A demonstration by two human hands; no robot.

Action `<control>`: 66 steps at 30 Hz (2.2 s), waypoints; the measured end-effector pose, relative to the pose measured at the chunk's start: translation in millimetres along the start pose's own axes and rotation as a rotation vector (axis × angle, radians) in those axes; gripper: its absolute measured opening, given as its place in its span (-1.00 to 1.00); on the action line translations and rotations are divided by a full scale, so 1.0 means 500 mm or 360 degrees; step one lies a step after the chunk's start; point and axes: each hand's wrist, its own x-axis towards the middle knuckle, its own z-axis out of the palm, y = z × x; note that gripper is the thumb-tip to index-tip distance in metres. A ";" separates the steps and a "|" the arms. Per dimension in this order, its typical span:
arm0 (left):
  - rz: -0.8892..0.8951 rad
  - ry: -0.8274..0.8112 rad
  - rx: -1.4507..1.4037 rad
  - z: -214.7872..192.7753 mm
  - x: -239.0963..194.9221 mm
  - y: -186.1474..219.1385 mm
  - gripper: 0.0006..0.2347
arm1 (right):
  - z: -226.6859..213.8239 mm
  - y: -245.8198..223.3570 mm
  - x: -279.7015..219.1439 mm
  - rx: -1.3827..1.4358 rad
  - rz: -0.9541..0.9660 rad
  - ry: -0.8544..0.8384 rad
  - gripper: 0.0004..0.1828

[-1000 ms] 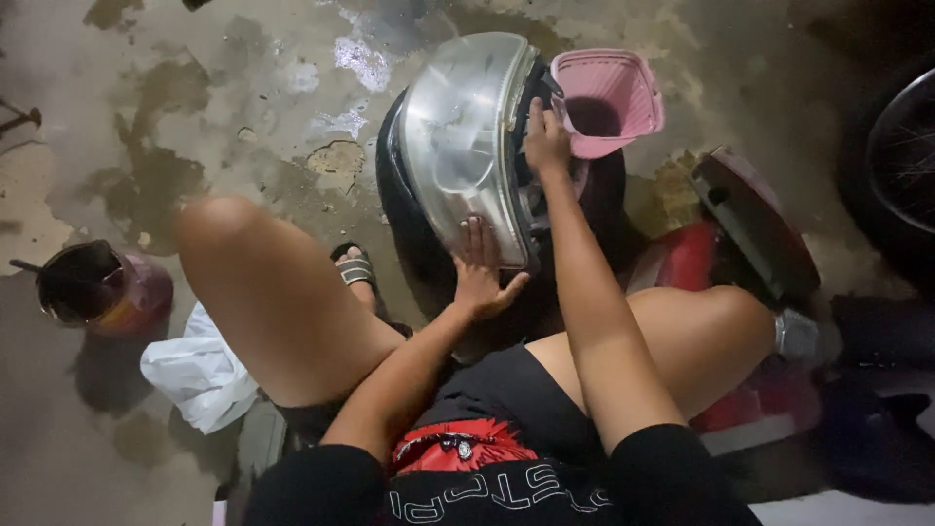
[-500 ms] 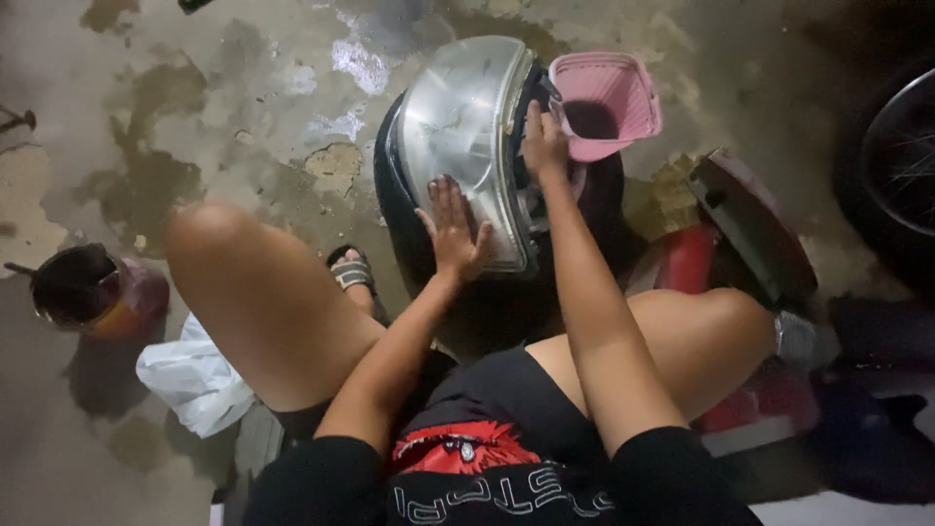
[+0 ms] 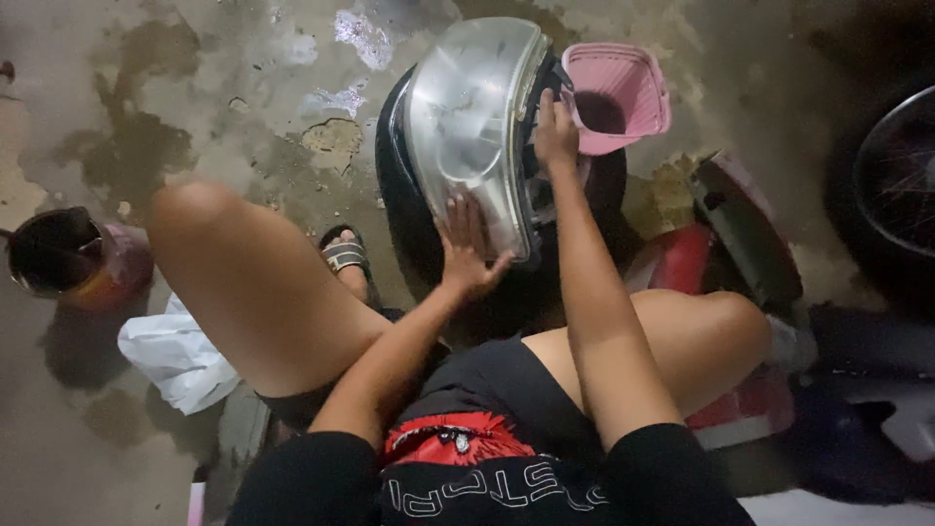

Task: Wet sanding a car headlight assembly by hand to restore clarity

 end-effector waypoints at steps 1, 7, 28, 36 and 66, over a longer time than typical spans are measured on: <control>-0.0004 0.0012 -0.0005 0.002 0.008 -0.003 -0.06 | -0.001 -0.001 -0.003 -0.0008 -0.0011 -0.0001 -0.23; -0.0134 0.0350 -0.0055 0.003 0.108 -0.057 -0.24 | -0.019 -0.024 -0.008 -0.0072 0.0143 -0.0119 -0.17; -0.0287 0.0240 -0.0067 -0.003 0.057 -0.048 -0.17 | 0.003 0.038 0.028 0.0003 -0.0105 -0.0073 -0.12; -0.0246 0.0099 -0.0041 -0.017 0.091 -0.070 -0.18 | 0.002 0.033 0.015 0.0124 -0.0197 0.0017 -0.25; -0.0023 -0.0002 0.0067 -0.009 0.069 0.014 -0.09 | 0.008 0.019 0.008 0.0045 -0.0027 0.0008 -0.18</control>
